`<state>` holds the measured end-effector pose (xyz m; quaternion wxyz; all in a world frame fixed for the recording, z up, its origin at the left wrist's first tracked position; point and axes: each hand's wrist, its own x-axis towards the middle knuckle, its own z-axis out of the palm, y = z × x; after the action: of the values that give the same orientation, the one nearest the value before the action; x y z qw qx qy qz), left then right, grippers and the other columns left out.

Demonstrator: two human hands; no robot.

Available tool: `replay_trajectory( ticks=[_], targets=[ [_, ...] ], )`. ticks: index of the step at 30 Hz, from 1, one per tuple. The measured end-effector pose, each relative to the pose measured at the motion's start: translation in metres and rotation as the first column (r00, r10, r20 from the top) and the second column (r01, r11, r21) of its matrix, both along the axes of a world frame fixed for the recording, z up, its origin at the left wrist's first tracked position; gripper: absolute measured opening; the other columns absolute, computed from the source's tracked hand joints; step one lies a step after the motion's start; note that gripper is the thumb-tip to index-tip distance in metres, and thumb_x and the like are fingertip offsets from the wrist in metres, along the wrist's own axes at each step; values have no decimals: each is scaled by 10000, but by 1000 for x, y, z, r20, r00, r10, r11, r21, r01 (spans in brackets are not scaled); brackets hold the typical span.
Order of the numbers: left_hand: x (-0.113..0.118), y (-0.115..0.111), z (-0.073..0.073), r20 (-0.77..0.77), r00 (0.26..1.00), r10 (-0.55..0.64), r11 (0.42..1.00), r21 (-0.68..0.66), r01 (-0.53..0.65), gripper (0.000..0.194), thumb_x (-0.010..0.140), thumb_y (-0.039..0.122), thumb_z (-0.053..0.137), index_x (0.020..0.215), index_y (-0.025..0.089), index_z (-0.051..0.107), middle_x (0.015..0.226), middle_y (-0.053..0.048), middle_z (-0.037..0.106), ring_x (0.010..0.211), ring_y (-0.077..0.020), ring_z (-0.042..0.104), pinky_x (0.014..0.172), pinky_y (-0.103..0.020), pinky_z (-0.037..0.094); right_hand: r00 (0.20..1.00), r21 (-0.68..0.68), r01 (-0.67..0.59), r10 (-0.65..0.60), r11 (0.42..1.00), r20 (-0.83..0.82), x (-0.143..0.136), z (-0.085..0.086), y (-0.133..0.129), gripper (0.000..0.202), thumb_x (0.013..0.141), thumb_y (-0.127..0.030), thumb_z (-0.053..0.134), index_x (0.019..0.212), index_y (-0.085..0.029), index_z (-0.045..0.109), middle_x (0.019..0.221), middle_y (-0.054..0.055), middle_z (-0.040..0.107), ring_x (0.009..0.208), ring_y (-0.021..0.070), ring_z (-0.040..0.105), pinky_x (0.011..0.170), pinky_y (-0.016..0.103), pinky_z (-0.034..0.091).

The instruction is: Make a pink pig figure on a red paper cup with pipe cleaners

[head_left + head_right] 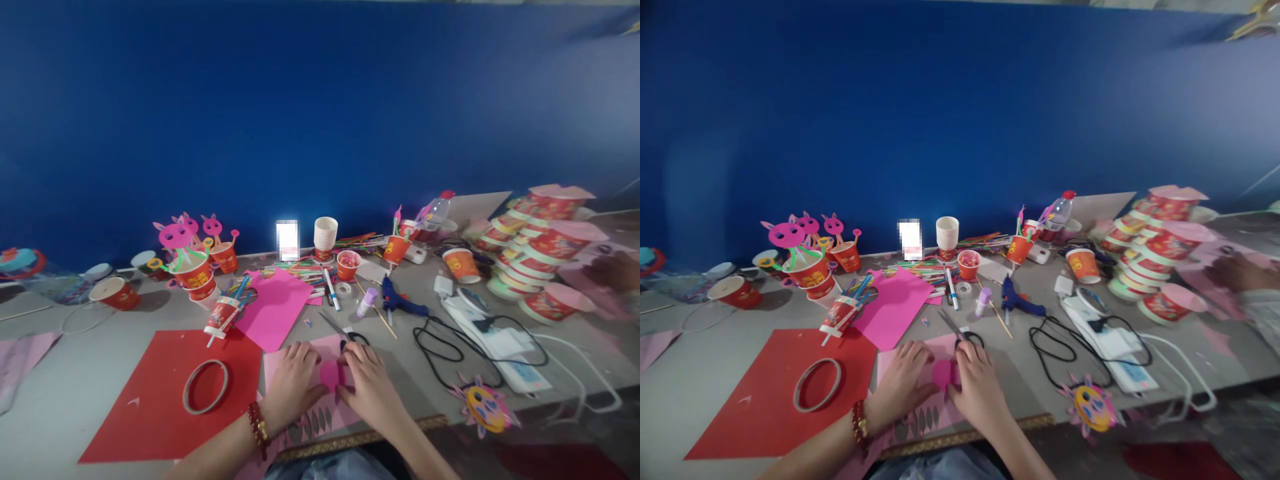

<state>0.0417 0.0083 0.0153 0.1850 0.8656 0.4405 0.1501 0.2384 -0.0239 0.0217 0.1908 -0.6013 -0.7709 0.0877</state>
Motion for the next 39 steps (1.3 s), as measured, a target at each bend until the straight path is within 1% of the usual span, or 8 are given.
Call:
replay_trajectory(
  ticks=[7,11,16,23,27,30,32,39],
  targets=[
    [1,2,-7,80,997,12,1000,-12,-11,325,766,336,749,992,201,559,1043,-68,576,975,-280,529,838,-417,430,990,20,59,-56,998,-133,-5,-2,-3,243,686,-57,603,848,-222,529,898,63,675,852,277,644,785,408,473],
    [-1,4,-6,190,981,34,999,-47,-25,231,785,291,722,938,201,575,992,-67,595,949,-273,552,829,-412,446,931,-85,26,-55,996,-361,-3,1,-1,130,769,-114,559,826,-224,521,739,6,653,684,207,634,675,311,481],
    [-1,5,8,479,857,190,963,-261,-68,174,859,272,634,1012,208,582,965,-64,630,896,-233,604,824,-377,486,832,-1,92,-78,996,-549,-7,9,6,72,820,-159,526,817,-227,502,729,4,606,669,180,614,637,260,482],
    [9,-2,15,792,470,390,808,-539,238,344,904,376,616,1207,212,610,1165,-98,690,1080,-254,639,945,-373,501,849,165,75,24,983,-528,-43,13,12,149,852,-167,572,980,-230,528,893,58,646,829,231,629,761,332,507],
    [-2,1,10,768,352,535,775,-612,159,307,856,396,679,1082,189,688,1045,-83,743,976,-248,693,894,-354,535,868,164,-86,155,983,-472,-50,17,17,269,831,-112,588,1065,-242,560,1041,66,656,1005,249,610,890,363,474],
    [-17,6,4,687,248,683,686,-720,102,321,822,432,706,974,149,697,919,-106,772,860,-251,731,765,-322,570,871,86,-184,203,979,-447,-44,17,36,126,893,-133,536,960,-232,577,940,32,668,889,191,635,820,289,479],
    [-25,11,1,634,176,753,628,-772,97,357,789,452,734,952,139,679,829,-109,776,788,-251,743,684,-301,572,936,7,-135,130,991,-328,-39,15,58,125,910,-114,503,903,-214,579,876,25,668,797,166,634,749,256,469],
    [-27,16,-2,675,144,723,676,-735,54,370,754,461,762,917,147,652,722,-60,755,694,-232,740,595,-271,556,996,-113,-70,64,991,-60,-49,1,110,89,825,-109,604,869,-185,616,908,59,677,805,200,642,671,259,401]
  ],
)
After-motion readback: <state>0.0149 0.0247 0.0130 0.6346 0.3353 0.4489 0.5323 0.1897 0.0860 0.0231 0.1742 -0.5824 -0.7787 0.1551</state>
